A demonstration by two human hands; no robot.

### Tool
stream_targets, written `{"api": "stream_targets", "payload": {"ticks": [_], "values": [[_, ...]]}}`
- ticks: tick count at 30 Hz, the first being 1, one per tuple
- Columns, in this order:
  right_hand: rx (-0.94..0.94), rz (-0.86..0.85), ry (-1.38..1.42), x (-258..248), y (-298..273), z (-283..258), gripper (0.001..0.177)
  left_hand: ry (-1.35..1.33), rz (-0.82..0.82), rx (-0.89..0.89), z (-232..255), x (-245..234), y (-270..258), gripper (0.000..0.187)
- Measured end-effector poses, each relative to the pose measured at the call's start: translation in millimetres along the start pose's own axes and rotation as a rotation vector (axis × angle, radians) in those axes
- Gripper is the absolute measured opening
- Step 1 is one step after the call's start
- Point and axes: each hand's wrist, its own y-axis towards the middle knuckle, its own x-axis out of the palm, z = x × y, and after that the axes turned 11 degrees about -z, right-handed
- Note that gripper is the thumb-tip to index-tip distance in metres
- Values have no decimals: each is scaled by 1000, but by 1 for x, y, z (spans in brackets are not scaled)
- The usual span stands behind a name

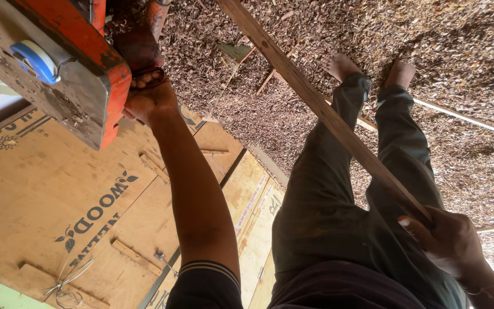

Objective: The person sands a long piece of wood by moving it back and forth across a stationary sanding belt or machine. The person also clears wood shavings and handles different pieces of lumber in the workshop.

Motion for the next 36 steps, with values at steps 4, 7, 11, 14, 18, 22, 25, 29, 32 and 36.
{"api": "stream_targets", "payload": {"ticks": [4,7,11,14,18,22,25,29,32,36], "values": [[65,-21,-27,2,0,4,38,53,61,52,-4,4,-1,32],[126,-47,0,2,-2,5,38,-52,125,62,-1,3,1,30],[44,2,46,2,-2,3,38,-3,72,32,-2,6,-3,28],[53,5,59,2,-1,3,36,-3,78,37,0,9,-7,29],[27,37,-14,4,1,0,38,20,104,86,-2,12,-8,27],[49,-25,4,5,3,-4,38,142,-149,31,-2,8,-15,28],[36,-43,1,2,11,-15,41,73,-87,-38,-11,14,-43,35],[39,-156,24,2,33,-41,47,99,288,-153,-20,23,-108,56],[-137,-170,-44,3,64,-68,51,174,198,-207,-12,29,-170,55],[-306,-202,-290,-3,133,-109,50,175,155,-216,20,41,-226,53]]}}
